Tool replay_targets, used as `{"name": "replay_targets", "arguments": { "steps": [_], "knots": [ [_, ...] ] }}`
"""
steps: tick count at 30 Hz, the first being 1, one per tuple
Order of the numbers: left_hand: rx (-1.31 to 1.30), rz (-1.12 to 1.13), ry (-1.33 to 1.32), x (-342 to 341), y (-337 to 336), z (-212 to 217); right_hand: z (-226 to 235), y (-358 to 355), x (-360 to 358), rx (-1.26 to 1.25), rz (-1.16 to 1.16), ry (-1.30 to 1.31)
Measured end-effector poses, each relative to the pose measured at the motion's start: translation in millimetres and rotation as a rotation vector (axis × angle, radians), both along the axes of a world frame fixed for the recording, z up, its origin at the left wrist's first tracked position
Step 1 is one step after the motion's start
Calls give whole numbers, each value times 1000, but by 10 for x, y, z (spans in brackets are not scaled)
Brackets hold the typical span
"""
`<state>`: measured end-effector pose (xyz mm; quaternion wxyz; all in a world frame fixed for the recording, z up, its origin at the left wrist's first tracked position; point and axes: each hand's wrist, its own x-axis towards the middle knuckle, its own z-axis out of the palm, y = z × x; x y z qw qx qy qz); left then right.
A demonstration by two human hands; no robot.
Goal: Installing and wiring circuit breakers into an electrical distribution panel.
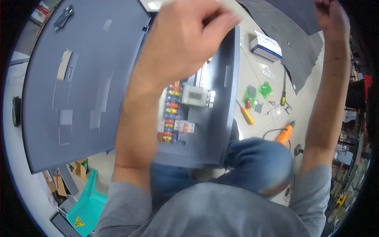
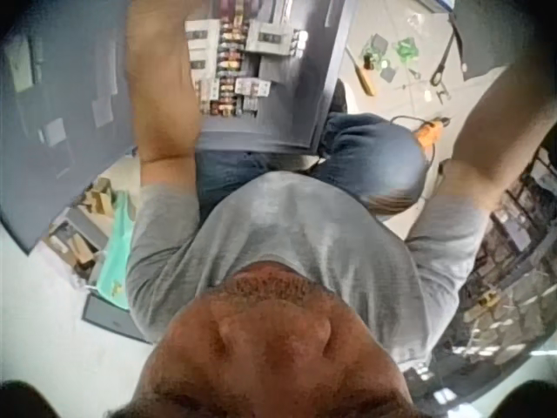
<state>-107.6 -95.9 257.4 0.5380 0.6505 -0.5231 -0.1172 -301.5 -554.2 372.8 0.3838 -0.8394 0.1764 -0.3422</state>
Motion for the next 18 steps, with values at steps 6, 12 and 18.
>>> {"name": "replay_targets", "arguments": {
  "steps": [6,12,18],
  "knots": [
    [425,196,-352,414,-626,-2141,-1933,1606,1115,201,38,264],
    [772,-164,-923,340,-1188,-2890,-3265,1254,1184,306,5,269],
    [905,-242,-1150,397,-1438,-3053,-3636,1173,1311,66,50,336]
  ]
}}
